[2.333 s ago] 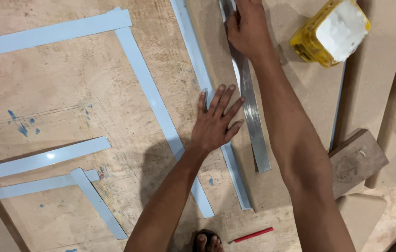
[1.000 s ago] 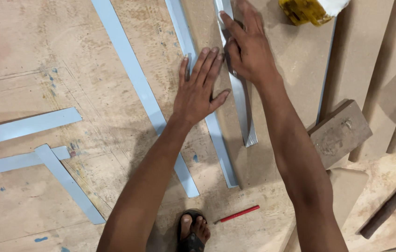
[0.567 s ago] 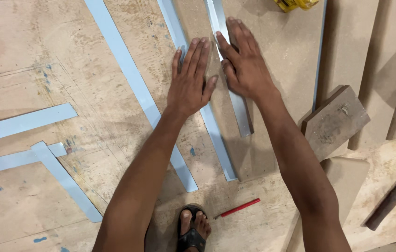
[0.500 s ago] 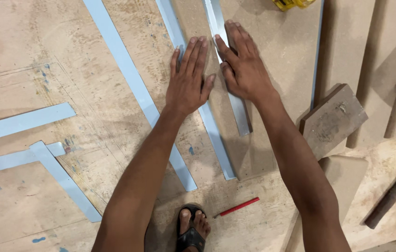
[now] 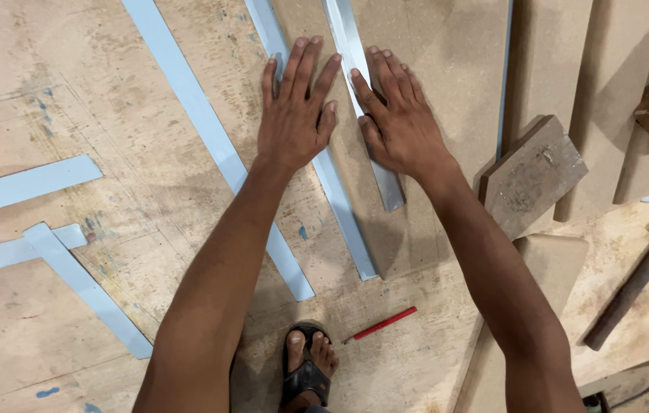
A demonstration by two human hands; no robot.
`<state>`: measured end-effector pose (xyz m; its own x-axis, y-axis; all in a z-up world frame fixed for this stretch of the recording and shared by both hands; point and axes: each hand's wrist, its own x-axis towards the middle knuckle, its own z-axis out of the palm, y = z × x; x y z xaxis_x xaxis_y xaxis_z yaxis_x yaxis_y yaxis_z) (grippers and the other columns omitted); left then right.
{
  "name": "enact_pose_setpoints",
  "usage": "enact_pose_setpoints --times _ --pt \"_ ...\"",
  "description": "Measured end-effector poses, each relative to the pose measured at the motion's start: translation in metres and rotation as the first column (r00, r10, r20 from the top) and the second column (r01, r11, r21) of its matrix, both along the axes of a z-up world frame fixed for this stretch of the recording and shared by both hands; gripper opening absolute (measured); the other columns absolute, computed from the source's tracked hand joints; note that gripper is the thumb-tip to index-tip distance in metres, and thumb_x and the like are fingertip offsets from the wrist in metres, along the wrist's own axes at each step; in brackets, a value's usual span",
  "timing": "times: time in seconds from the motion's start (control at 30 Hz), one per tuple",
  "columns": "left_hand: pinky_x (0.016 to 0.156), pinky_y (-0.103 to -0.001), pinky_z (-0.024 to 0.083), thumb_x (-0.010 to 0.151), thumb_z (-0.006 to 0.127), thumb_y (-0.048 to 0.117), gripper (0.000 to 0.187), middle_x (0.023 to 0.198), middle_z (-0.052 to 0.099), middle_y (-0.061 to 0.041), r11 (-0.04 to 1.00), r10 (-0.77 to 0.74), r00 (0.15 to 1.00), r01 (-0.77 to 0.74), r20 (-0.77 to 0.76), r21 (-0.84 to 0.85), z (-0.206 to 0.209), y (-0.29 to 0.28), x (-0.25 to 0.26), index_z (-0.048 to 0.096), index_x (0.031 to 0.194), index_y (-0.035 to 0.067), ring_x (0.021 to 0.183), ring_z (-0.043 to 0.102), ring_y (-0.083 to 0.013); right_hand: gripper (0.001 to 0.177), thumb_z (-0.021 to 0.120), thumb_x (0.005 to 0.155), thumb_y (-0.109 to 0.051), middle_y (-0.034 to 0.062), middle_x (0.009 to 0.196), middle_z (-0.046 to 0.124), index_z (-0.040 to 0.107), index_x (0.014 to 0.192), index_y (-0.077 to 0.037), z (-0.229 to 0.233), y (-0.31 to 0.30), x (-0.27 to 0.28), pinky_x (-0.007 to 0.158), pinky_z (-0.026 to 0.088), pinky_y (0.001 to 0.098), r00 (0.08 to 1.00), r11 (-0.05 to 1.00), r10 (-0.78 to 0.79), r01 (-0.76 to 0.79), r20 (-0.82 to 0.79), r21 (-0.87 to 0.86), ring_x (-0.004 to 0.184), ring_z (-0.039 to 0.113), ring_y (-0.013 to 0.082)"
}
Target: The person applies adhesive from a container onto metal strips and then carefully positions and presses those strips onto a large wooden board by hand.
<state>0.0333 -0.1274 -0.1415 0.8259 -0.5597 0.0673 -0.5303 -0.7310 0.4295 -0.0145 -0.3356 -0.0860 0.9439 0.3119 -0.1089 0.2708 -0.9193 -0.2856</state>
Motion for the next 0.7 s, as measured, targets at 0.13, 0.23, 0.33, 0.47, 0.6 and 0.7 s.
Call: enact_pose_setpoints --times 0.13,0.23,0.33,0.47,0.6,0.7 --pt "0.130 -0.058 0.008 0.109 0.047 0.034 0.060 0.173 0.016 -0.008 1.000 -0.007 1.000 0.007 -0.006 0.024 -0.004 -0.001 -0.001 0.030 0.166 0.026 0.161 0.011 -0.0240 0.069 0.048 0.097 -0.024 0.0191 0.169 0.021 0.035 0.163 -0.013 0.007 -0.001 -0.008 0.128 0.018 0.0522 0.997 0.992 0.008 -0.018 -0.078 -0.123 0.157 0.022 0.0360" --pt "0.130 -0.058 0.008 0.109 0.047 0.033 0.060 0.173 0.016 -0.008 1.000 -0.006 1.000 0.006 0.014 0.027 -0.005 0.000 0.000 0.030 0.166 0.026 0.161 0.010 -0.0236 0.076 0.047 0.089 -0.022 0.0205 0.168 0.020 0.033 0.162 -0.010 0.012 -0.005 -0.016 0.126 0.019 0.0521 0.992 0.981 0.039 -0.060 -0.117 -0.187 0.155 0.021 0.0359" --pt "0.130 -0.058 0.008 0.109 0.047 0.033 0.060 0.173 0.016 -0.008 1.000 -0.005 0.999 0.005 0.041 0.018 -0.009 0.000 0.000 0.030 0.167 0.026 0.161 0.011 -0.0236 0.073 0.047 0.094 -0.022 0.0222 0.169 0.017 0.029 0.164 -0.010 0.011 -0.006 -0.028 0.126 0.019 0.0520 0.989 0.956 0.046 -0.084 -0.139 -0.280 0.156 0.019 0.0364" --pt "0.130 -0.059 0.008 0.109 0.047 0.033 0.060 0.173 0.017 -0.008 1.000 -0.006 0.998 0.006 0.065 0.004 -0.013 0.000 -0.002 0.031 0.167 0.025 0.161 0.012 -0.0233 0.072 0.047 0.104 -0.028 0.0264 0.170 0.014 0.023 0.169 -0.007 0.014 0.004 -0.039 0.127 0.019 0.0491 0.984 0.761 0.166 -0.169 -0.063 -0.626 0.157 0.017 0.0378" --pt "0.131 -0.059 0.008 0.109 0.047 0.032 0.060 0.174 0.018 -0.008 1.000 -0.007 0.999 0.007 0.053 -0.003 -0.012 0.000 -0.002 0.033 0.167 0.024 0.161 0.013 -0.0237 0.078 0.047 0.098 -0.033 0.0317 0.165 0.014 0.017 0.164 -0.003 0.037 0.027 -0.047 0.121 0.018 0.0533 0.951 0.592 0.098 -0.293 -0.294 -0.751 0.151 0.015 0.0446" --pt "0.130 -0.059 0.008 0.108 0.047 0.031 0.060 0.173 0.019 -0.009 1.000 -0.006 0.998 0.007 0.059 -0.020 -0.010 -0.001 -0.001 0.034 0.166 0.024 0.160 0.014 -0.0241 0.078 0.047 0.096 -0.033 0.0337 0.163 0.014 0.020 0.162 0.000 0.056 0.040 -0.055 0.120 0.017 0.0558 0.918 0.474 0.105 -0.385 -0.383 -0.792 0.150 0.014 0.0482"
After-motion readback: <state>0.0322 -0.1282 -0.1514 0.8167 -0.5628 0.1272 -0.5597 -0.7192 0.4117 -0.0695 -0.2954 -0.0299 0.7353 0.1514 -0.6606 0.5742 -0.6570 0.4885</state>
